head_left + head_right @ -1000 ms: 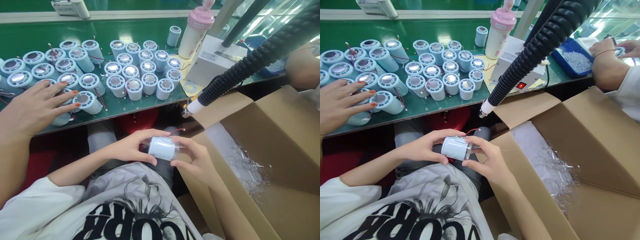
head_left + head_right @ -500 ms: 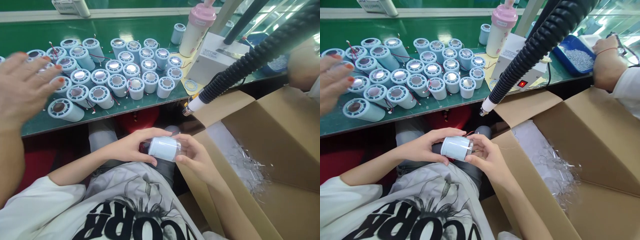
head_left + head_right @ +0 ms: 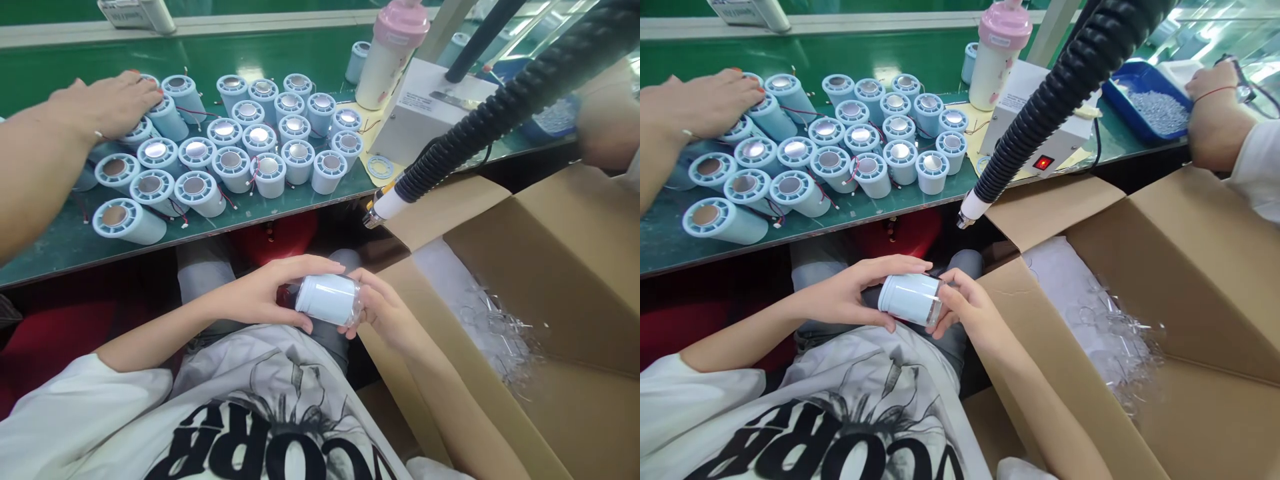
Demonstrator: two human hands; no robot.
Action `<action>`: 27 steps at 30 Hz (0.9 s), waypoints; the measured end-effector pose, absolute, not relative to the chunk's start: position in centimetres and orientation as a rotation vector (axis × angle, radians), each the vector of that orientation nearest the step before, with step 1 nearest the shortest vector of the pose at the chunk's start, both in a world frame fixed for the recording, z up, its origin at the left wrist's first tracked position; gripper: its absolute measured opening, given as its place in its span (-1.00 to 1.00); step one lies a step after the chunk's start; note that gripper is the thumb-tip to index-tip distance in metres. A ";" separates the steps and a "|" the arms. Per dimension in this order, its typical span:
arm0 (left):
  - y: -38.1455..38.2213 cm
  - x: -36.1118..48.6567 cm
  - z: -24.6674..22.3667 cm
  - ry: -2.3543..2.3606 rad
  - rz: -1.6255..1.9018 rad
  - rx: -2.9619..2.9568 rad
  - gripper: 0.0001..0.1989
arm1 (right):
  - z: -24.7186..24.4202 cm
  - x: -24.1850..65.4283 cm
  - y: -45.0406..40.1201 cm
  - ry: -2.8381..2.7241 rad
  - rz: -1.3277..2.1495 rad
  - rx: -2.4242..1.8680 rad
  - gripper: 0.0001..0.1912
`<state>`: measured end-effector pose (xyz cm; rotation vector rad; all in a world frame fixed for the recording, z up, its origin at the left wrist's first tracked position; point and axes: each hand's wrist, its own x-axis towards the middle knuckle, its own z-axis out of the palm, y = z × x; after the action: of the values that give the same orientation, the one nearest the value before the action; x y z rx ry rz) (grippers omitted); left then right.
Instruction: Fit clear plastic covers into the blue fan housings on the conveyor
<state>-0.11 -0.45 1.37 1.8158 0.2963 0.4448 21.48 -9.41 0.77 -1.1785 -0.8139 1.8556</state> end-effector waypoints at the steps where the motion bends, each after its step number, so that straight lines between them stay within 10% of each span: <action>1: -0.4 -0.1 1.4 0.286 0.448 1.822 -0.21 | 0.7 21.4 -9.4 -0.787 1.878 -1.173 -0.56; 17: -0.9 0.1 1.4 0.337 0.515 1.751 -0.35 | 1.2 20.5 -8.8 -0.621 2.235 -1.203 -0.23; 23: -1.7 0.2 2.2 0.541 0.402 1.451 -0.43 | 0.6 20.9 -9.7 -1.247 1.301 -1.423 -0.73; 27: -1.8 0.2 2.3 0.578 0.370 1.349 -0.44 | 0.1 21.6 -10.0 -1.774 0.724 -1.103 -0.46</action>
<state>0.20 -1.85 2.27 1.3491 0.5782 0.3695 21.57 -10.02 0.11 -1.1026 -1.7745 0.7235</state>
